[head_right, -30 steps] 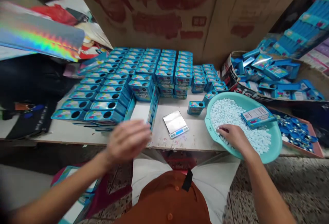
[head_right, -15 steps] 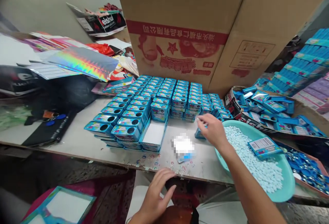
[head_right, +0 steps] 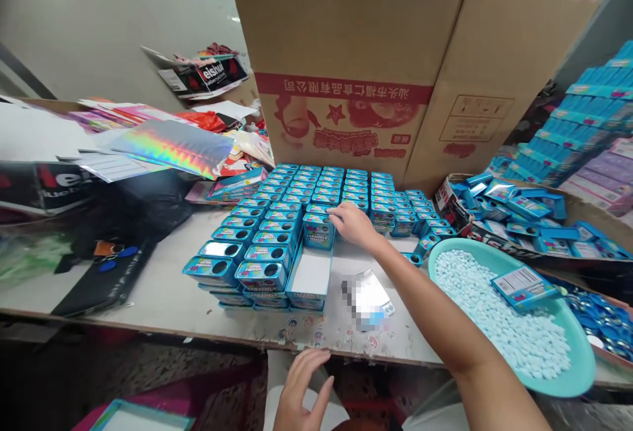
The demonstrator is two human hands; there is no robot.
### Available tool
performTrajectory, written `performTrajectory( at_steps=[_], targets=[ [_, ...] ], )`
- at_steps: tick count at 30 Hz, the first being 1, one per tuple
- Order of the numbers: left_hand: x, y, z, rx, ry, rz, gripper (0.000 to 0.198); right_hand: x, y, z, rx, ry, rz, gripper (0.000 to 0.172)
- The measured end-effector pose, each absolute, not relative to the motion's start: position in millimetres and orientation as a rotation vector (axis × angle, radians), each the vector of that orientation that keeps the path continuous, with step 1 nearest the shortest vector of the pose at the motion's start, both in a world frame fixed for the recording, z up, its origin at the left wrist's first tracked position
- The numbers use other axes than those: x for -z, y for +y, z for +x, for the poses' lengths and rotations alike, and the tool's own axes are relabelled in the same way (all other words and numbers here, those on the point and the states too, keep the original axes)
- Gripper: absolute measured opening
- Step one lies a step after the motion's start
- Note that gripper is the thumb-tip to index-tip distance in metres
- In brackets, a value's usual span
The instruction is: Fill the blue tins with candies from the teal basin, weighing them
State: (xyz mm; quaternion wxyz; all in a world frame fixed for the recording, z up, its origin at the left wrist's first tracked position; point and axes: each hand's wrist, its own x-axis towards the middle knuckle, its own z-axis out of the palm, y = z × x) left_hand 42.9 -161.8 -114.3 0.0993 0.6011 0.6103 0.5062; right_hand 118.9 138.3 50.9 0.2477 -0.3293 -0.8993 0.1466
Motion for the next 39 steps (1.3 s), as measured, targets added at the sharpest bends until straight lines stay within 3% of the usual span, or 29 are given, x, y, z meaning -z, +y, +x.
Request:
performTrajectory(
  at_steps=[16, 19, 22, 24, 32, 36, 39],
  targets=[
    [95.5, -149.3, 28.1, -1.361, 1.715, 1.853, 0.025, -40.0, 126.9, 98.9, -0.084, -2.653, -0.995, 0.006],
    [95.4, -147.7, 27.9, -1.329, 1.674, 1.896, 0.026, -40.5, 124.1, 100.9, -0.126, -2.618, -1.044, 0.016],
    [96.1, -143.9, 30.2, -1.309, 1.621, 1.925, 0.027, -40.3, 116.3, 113.3, -0.203, -2.488, -1.012, 0.04],
    [97.2, -141.2, 34.3, -1.284, 1.582, 1.933, 0.028, -40.6, 107.3, 130.5, -0.267, -2.393, -1.004, 0.046],
    [94.5, -124.9, 60.3, -1.139, 1.332, 2.028, 0.027, -28.8, 34.8, 270.9, -0.213, -1.82, -1.198, 0.026],
    [83.9, -71.2, 84.8, -1.19, 1.29, 2.159, 0.028, -1.3, -6.3, 351.9, -0.058, -1.506, -1.538, 0.025],
    [71.5, -9.1, 115.1, -1.236, 1.381, 2.276, 0.041, 21.4, -30.1, 395.1, -0.077, -1.486, -1.742, 0.027]
  ],
)
